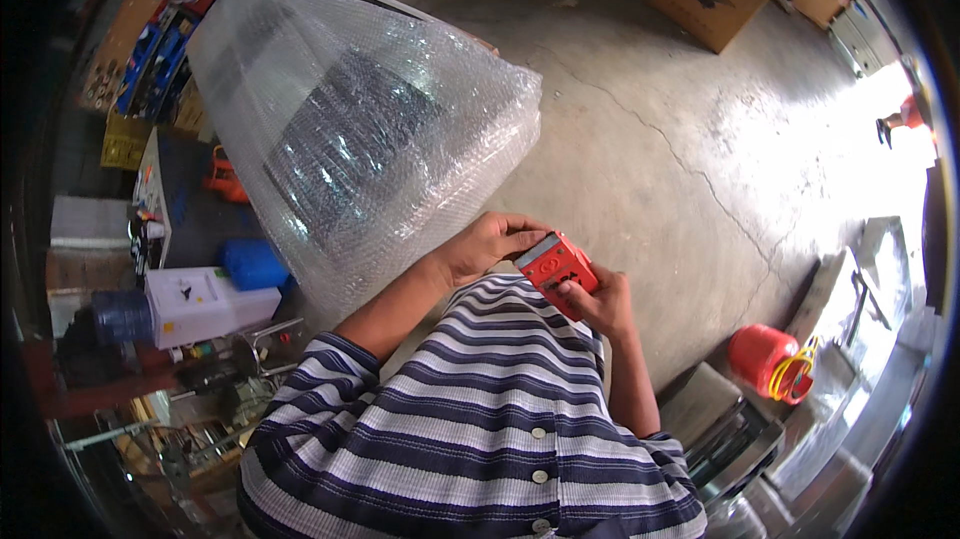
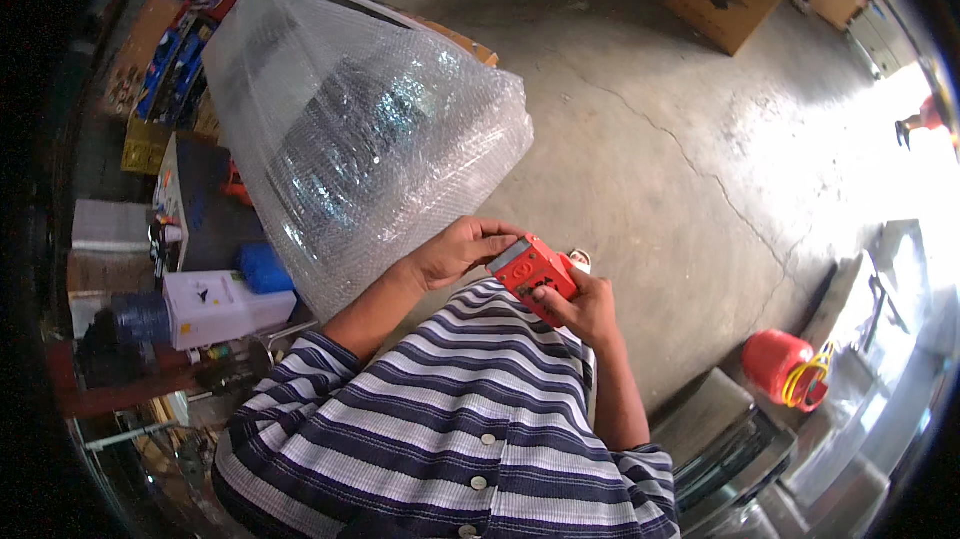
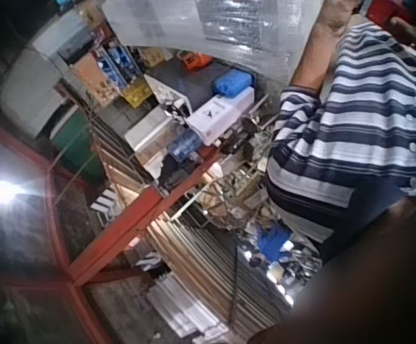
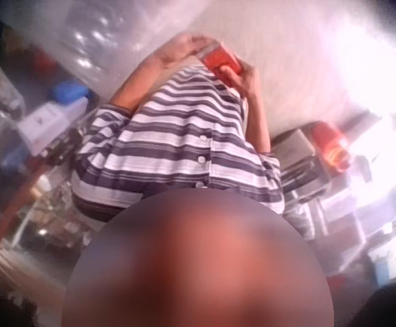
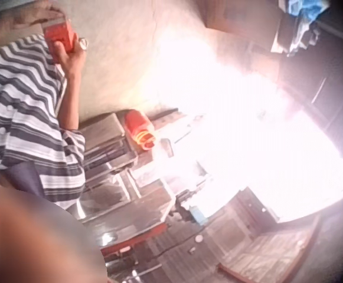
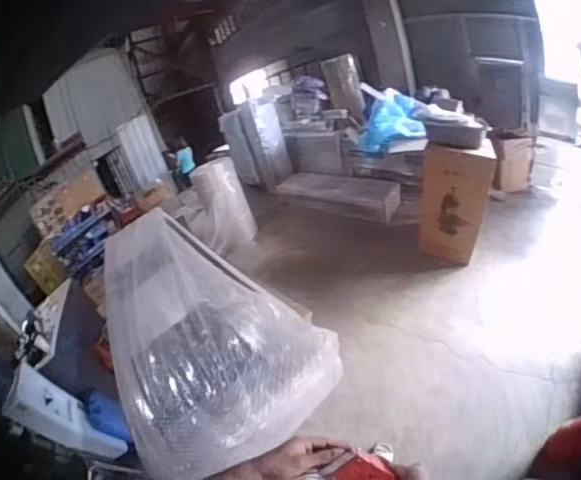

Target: The person wraps a large rectangular object with bubble wrap and secures it using a handheld tape dispenser. They smooth the wrap, apply tape along edges, and rotate the item to cover all sides.

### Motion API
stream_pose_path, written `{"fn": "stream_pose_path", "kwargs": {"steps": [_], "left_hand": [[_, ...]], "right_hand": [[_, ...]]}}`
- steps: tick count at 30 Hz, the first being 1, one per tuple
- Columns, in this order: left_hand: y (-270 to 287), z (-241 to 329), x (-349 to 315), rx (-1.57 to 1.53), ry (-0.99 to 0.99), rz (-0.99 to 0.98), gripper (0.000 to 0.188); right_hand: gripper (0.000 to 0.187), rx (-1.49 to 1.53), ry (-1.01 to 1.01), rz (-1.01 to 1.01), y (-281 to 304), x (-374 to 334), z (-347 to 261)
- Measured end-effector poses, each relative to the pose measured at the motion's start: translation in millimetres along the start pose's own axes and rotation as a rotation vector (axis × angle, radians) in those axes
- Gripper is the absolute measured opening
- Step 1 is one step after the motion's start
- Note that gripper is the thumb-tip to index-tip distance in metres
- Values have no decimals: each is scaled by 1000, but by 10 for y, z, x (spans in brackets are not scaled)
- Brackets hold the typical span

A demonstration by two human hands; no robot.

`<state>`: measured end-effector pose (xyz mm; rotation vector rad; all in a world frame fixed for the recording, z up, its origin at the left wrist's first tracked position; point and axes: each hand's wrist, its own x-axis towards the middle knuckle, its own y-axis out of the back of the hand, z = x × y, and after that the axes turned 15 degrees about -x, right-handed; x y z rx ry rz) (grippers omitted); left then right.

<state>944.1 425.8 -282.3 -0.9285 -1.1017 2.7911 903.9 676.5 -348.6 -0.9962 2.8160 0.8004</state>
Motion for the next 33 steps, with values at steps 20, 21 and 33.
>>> {"fn": "stream_pose_path", "kwargs": {"steps": [20,21,33], "left_hand": [[1008,1624,495,1689,-744,919,90],[1039,1614,513,1658,-734,925,89],[113,816,423,1973,-953,143,52]], "right_hand": [[49,-158,8,-198,128,1633,-601],[47,-125,-26,-223,77,1641,-532],[45,71,176,-229,-702,2214,420]]}}
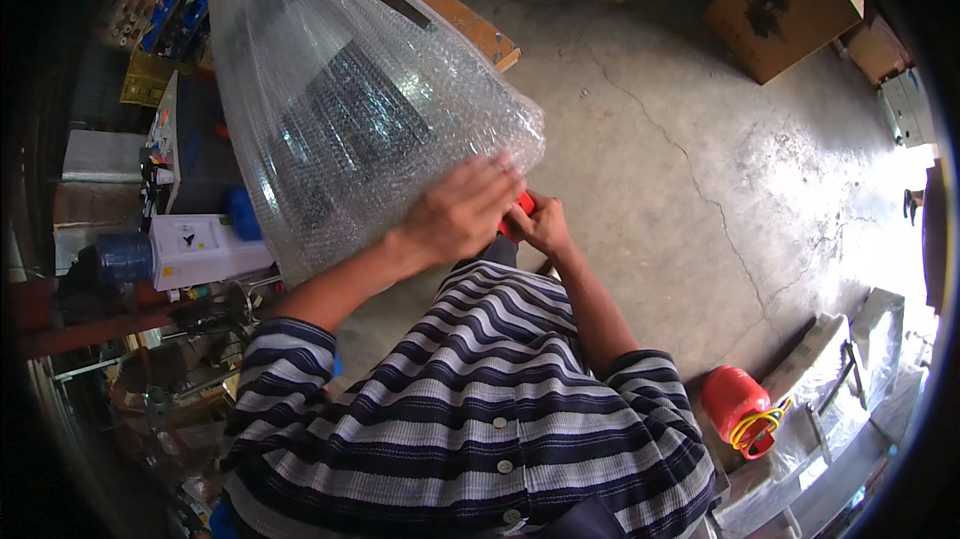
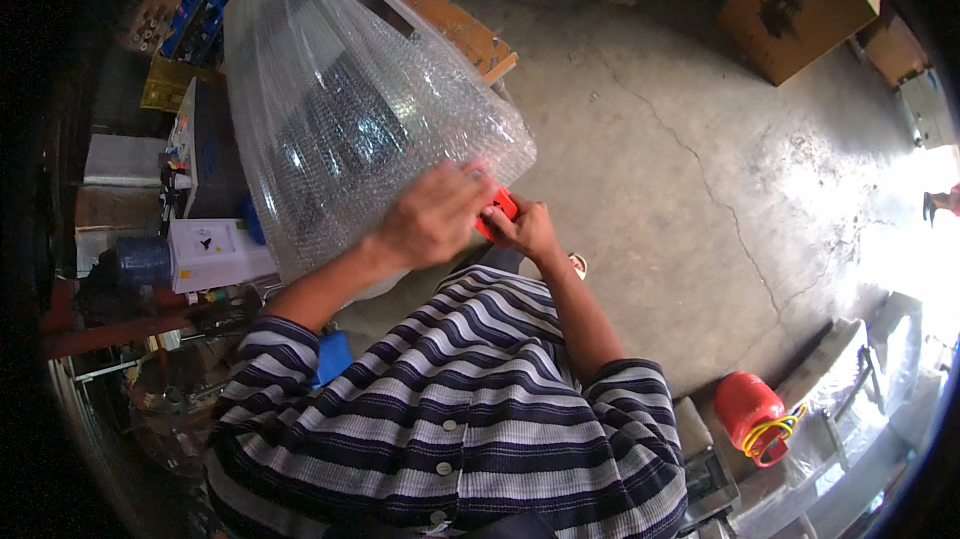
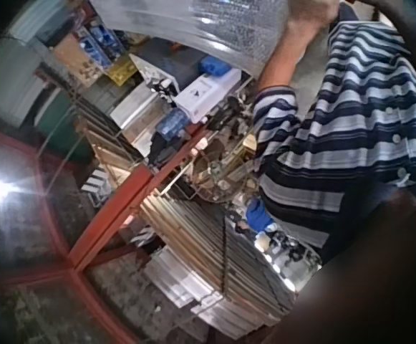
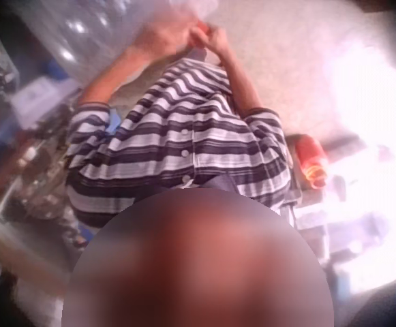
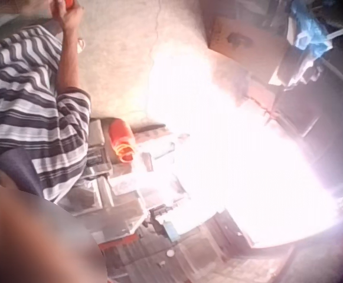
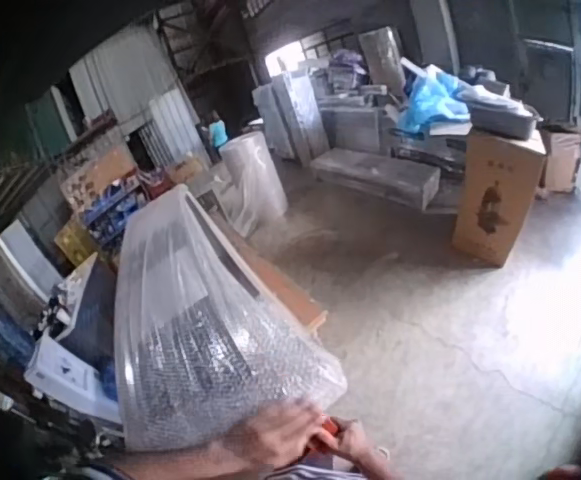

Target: The person wraps a large rectangular object with bubble wrap and secures it using a handheld tape dispenser. They smooth the wrap, apply tape along edges, and rotate the item to cover all sides.

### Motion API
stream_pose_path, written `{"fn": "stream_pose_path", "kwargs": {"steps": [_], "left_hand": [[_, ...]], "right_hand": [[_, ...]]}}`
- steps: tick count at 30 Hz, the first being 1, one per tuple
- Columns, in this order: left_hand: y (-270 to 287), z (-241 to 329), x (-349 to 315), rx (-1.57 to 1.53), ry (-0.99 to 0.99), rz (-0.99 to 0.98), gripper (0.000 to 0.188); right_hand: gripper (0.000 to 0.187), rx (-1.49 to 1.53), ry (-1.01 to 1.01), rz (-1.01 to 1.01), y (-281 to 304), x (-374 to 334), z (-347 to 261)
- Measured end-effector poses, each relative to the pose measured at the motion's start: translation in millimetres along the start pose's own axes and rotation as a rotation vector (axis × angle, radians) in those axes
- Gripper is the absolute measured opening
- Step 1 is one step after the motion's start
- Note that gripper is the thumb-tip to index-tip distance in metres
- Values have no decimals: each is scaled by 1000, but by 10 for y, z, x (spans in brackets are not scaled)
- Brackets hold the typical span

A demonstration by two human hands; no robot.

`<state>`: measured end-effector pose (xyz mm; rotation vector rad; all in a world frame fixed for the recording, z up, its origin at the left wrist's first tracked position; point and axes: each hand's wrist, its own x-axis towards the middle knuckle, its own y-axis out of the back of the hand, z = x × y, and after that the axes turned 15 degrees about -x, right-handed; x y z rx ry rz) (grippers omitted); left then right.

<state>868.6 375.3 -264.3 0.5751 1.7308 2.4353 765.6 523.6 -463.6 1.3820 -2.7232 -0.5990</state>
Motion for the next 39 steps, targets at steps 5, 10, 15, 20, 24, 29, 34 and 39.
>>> {"fn": "stream_pose_path", "kwargs": {"steps": [5,10,15,20,24,29,34,39], "left_hand": [[-370,80,-206,699,131,-604,68],[-383,98,-211,1114,49,-770,68],[-501,84,-221,1198,48,-825,67],[-800,25,-312,1209,132,-816,67],[-946,-18,-303,1220,138,-820,67],[-1413,-220,-699,1040,194,-917,66],[-993,105,-187,151,502,-910,60],[668,-204,704,-1262,660,-687,40]], "right_hand": [[48,37,-15,7,-14,-97,-69],[49,-103,-152,-29,-23,-239,142],[64,-596,-235,-106,201,-299,-126],[46,-899,-97,-132,512,-311,-764],[43,-1135,-51,-270,396,-319,-385],[56,-911,-370,-234,1033,-479,-150],[57,-670,-573,-216,1565,-280,362],[57,-630,-656,-414,2019,448,926]]}}
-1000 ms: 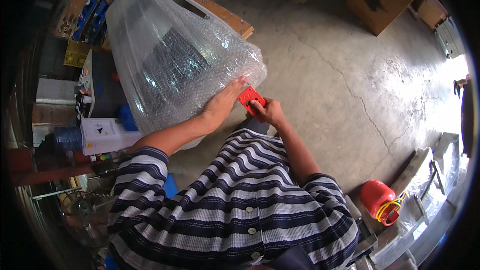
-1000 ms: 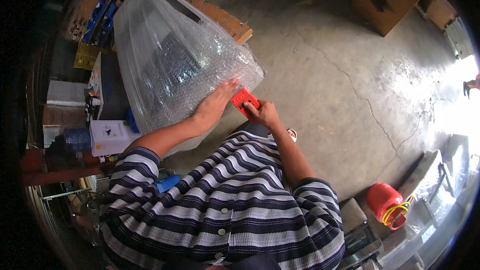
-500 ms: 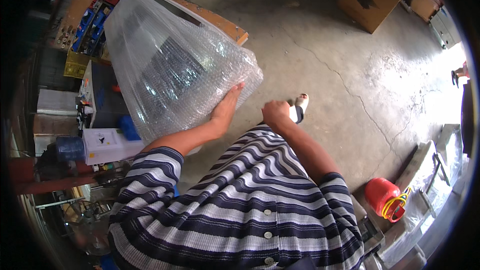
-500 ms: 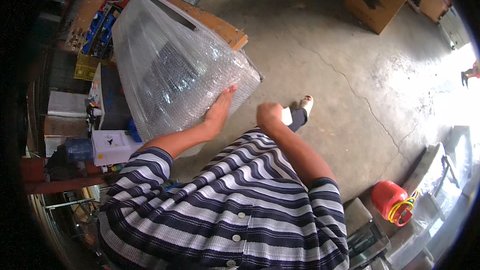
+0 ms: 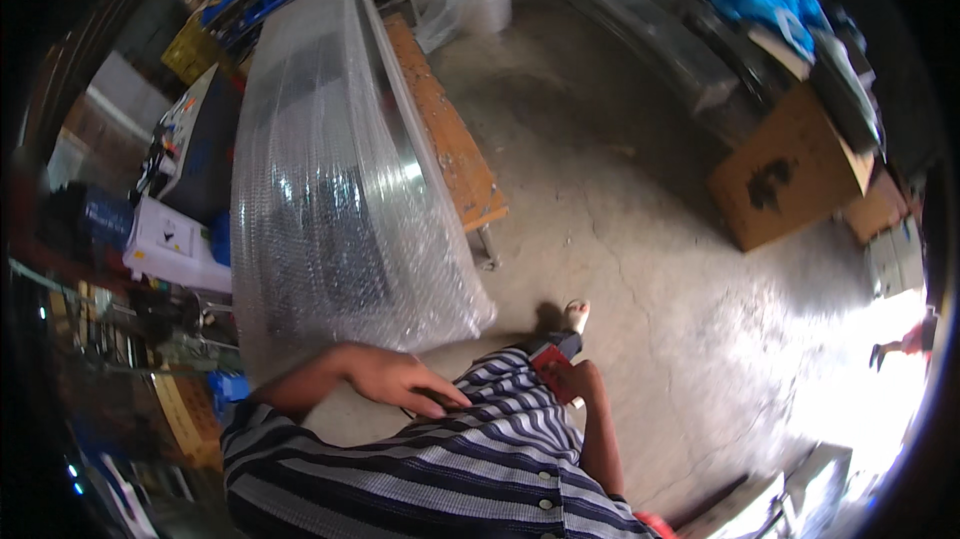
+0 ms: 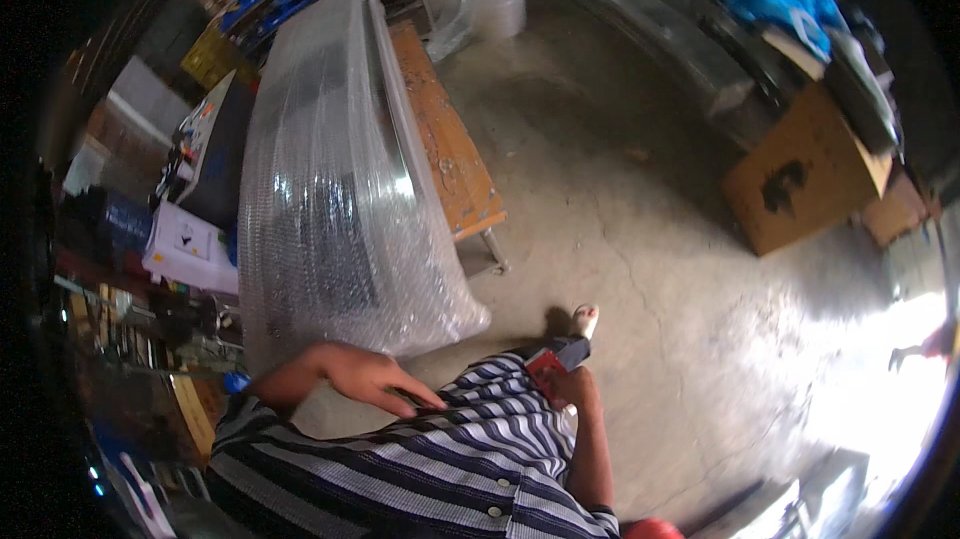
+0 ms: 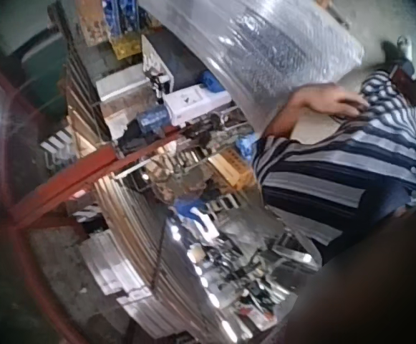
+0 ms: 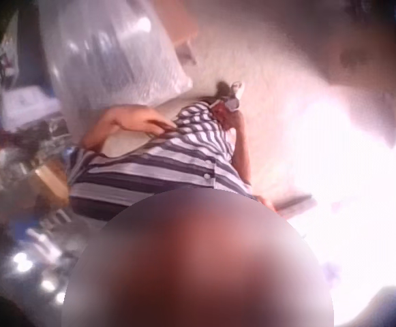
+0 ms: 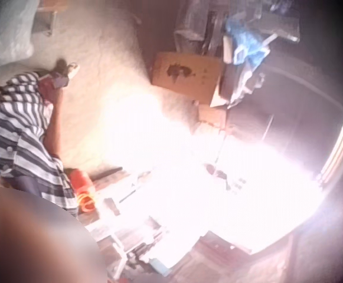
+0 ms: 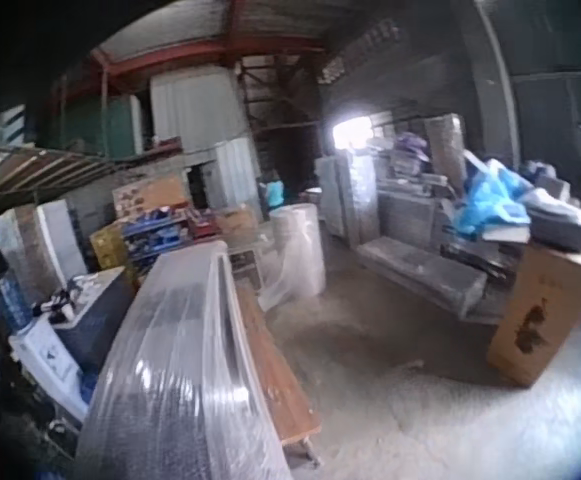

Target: The person wraps a large rectangular object with bubble wrap and secures it using a handheld tape dispenser. They smooth the wrap, apply tape along edges, and rotate the item to cover all sides.

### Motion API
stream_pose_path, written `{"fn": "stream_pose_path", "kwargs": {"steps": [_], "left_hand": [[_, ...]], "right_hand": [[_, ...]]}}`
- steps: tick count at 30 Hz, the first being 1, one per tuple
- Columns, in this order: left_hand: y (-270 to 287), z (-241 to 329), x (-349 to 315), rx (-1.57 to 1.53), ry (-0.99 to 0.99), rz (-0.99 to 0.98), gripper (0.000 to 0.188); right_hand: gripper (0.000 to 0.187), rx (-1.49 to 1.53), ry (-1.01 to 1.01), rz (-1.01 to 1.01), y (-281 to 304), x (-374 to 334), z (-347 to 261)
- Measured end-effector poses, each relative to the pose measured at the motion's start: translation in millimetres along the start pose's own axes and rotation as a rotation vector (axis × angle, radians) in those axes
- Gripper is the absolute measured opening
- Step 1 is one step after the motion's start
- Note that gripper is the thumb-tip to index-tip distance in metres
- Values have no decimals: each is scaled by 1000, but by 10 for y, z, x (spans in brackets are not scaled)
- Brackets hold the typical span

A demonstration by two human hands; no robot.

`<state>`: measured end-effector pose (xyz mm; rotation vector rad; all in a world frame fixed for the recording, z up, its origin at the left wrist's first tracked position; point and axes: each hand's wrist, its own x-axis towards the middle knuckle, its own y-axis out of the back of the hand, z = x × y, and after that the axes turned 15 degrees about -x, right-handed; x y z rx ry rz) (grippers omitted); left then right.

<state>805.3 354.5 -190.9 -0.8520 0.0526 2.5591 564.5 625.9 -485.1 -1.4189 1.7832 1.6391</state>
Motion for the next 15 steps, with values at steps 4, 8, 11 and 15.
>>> {"fn": "stream_pose_path", "kwargs": {"steps": [4,8,11,15], "left_hand": [[1358,332,-121,30,-188,1105,39],[3246,69,-5,336,-13,1822,44],[4158,26,156,613,285,1974,42],[4522,-305,60,505,653,2056,37]], "right_hand": [[79,-245,63,-14,855,876,24],[79,-446,197,190,1967,1537,-25],[81,-495,236,313,2691,2211,330],[71,-314,172,352,3690,2178,7]]}}
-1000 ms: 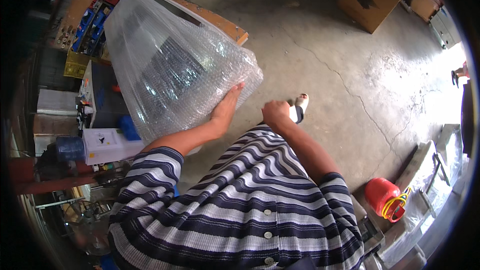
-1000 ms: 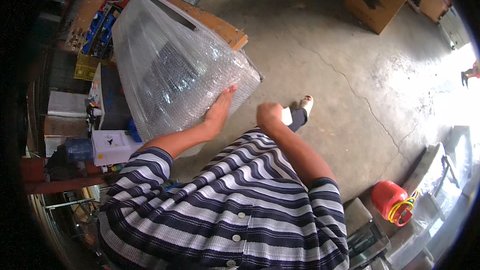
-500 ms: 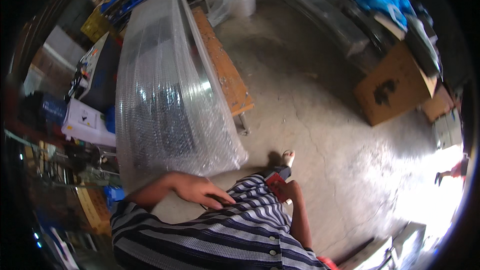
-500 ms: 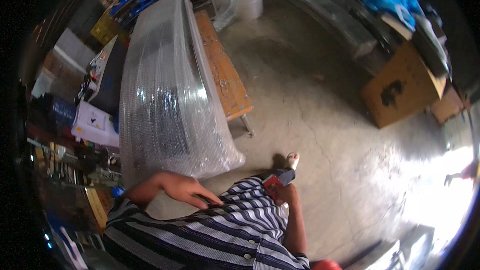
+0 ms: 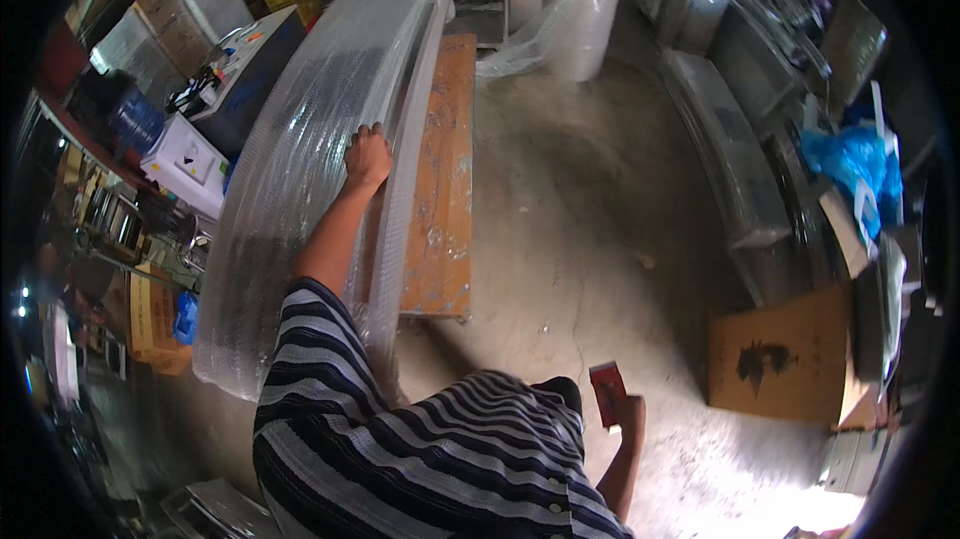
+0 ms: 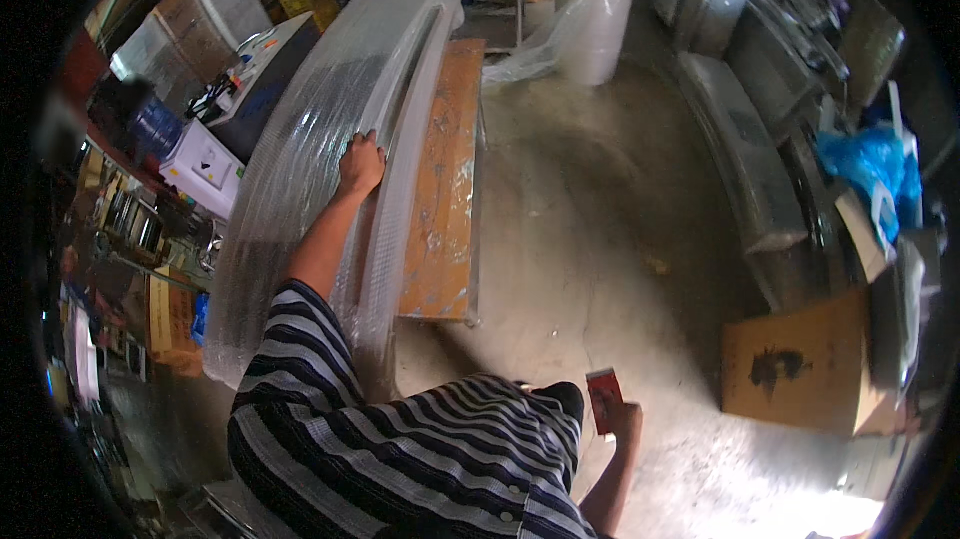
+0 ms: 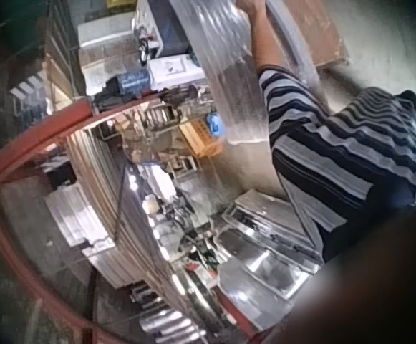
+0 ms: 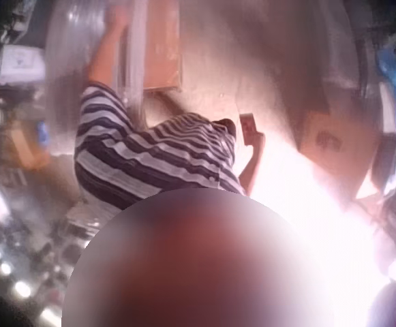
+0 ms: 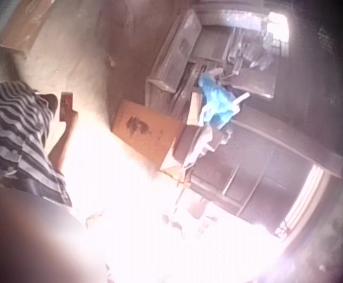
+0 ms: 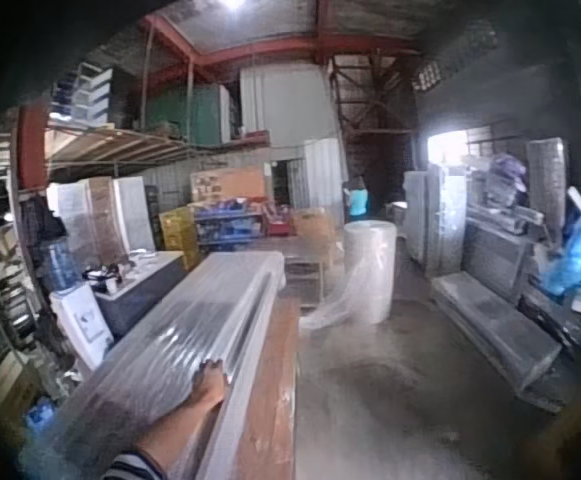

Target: The person wraps a large rectangular object with bubble wrap and secures it using a handheld tape dispenser. They smooth the wrap, apply tape along edges, and rotate the item to cover all sides.

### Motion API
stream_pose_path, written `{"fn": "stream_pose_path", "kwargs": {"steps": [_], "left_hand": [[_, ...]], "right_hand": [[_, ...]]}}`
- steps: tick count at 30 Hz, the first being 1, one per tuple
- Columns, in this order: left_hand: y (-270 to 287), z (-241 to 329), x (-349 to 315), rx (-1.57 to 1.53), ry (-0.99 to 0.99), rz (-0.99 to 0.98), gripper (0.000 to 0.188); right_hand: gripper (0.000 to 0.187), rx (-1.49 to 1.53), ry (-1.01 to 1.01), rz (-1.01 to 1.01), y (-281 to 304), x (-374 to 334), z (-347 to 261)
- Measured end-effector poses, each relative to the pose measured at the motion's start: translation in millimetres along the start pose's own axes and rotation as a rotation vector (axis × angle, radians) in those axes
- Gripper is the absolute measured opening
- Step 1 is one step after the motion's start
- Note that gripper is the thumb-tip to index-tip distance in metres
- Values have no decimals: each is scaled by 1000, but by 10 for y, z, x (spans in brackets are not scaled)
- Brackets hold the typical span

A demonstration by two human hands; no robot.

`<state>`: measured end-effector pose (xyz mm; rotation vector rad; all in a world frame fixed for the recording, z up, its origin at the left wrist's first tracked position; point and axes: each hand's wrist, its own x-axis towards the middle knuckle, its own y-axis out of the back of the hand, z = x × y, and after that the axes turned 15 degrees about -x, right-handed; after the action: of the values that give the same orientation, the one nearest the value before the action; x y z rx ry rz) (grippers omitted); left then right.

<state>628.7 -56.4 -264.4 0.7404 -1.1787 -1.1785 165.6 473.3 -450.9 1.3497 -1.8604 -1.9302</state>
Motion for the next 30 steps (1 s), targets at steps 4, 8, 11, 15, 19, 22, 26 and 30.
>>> {"fn": "stream_pose_path", "kwargs": {"steps": [4,8,11,15,19,22,26,30], "left_hand": [[-244,253,254,13,42,30,28],[-150,266,239,96,-45,141,20],[-298,597,169,121,8,139,16],[-446,1283,228,70,127,203,17],[-420,1571,275,-201,209,298,23],[-638,1864,282,-570,374,141,25],[-703,1903,613,-451,291,186,27],[-719,1463,1058,-191,315,363,31]], "right_hand": [[76,51,-105,27,6,631,504],[75,146,48,-105,496,1515,150],[75,170,131,-61,837,2318,-275],[68,-124,455,-66,1398,3900,-1081],[74,-19,631,-57,2373,4580,-2350],[60,270,958,-118,3112,4391,-3327],[47,198,1001,-261,3165,4355,-4153],[43,267,1102,-352,3058,3860,-4862]]}}
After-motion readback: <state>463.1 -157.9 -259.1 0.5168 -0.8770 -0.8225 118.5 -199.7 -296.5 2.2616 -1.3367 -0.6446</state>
